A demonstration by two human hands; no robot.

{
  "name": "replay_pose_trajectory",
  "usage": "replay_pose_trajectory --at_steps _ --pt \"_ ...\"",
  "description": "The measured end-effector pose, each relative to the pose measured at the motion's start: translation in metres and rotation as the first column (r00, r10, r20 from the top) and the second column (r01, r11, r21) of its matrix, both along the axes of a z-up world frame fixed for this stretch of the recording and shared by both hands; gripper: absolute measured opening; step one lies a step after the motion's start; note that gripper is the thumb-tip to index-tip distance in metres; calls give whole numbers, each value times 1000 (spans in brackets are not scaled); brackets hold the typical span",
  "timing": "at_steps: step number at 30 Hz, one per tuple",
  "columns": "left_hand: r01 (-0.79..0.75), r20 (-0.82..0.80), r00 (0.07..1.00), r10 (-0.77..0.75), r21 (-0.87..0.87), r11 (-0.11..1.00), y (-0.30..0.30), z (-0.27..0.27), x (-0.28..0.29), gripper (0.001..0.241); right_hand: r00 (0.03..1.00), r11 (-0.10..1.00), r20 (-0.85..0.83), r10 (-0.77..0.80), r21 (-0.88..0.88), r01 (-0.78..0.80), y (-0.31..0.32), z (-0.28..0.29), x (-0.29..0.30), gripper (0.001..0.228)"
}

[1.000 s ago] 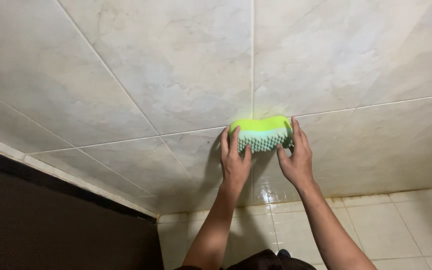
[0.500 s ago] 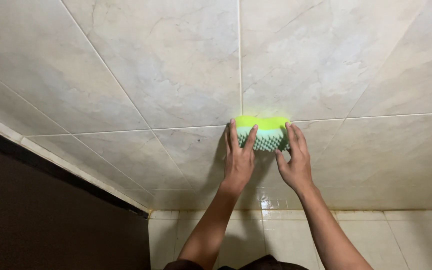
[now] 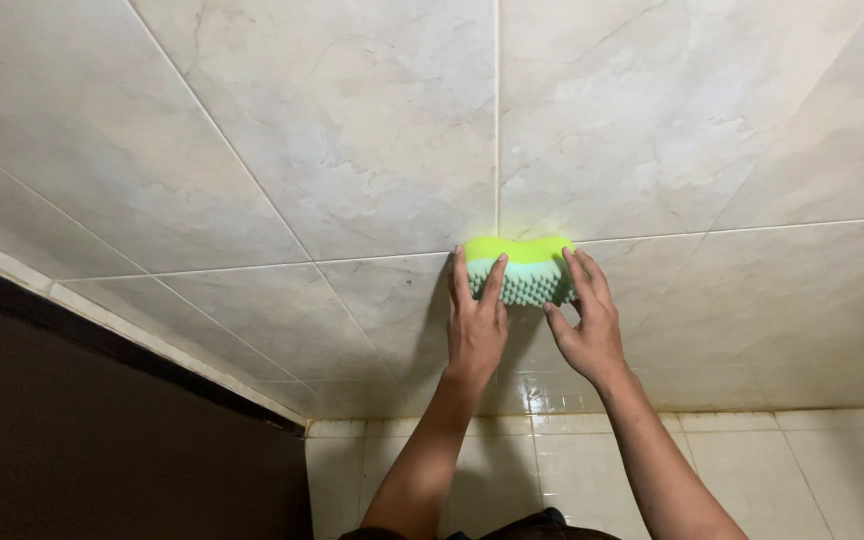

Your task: The person scrubs the grout lines on a tiled wall using a green and white scrubbing sponge. After scrubbing, the person moves to the toilet area and places the sponge on the toilet tank.

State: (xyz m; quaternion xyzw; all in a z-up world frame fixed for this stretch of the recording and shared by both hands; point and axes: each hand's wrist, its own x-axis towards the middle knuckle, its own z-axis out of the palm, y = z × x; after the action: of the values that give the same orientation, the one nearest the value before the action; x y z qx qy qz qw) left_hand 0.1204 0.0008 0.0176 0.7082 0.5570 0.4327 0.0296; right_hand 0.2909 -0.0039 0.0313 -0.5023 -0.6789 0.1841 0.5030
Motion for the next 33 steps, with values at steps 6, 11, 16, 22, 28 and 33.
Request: replay_pose_trajectory --at_steps 6,11,16,22,28,33 --pt "7 45 999 -7 14 1000 -3 -1 -25 74 1000 999 24 17 40 -18 0 1 -24 62" --pt "-23 75 997 23 6 1000 -6 -4 -57 76 998 997 50 48 63 -51 0 1 -55 57" --pt "-60 74 996 59 13 998 -7 -7 -95 77 989 989 133 64 126 -81 1 1 -90 57" --pt "-99 89 992 93 68 993 -11 -8 -134 79 988 991 81 132 17 -134 0 10 -132 55" --pt "-102 111 989 96 47 994 -17 -9 -172 80 986 990 81 145 -11 -144 -2 10 -170 56" --pt "-107 102 990 101 58 993 -21 -10 -202 81 983 987 80 163 -23 -161 -3 8 -199 54"
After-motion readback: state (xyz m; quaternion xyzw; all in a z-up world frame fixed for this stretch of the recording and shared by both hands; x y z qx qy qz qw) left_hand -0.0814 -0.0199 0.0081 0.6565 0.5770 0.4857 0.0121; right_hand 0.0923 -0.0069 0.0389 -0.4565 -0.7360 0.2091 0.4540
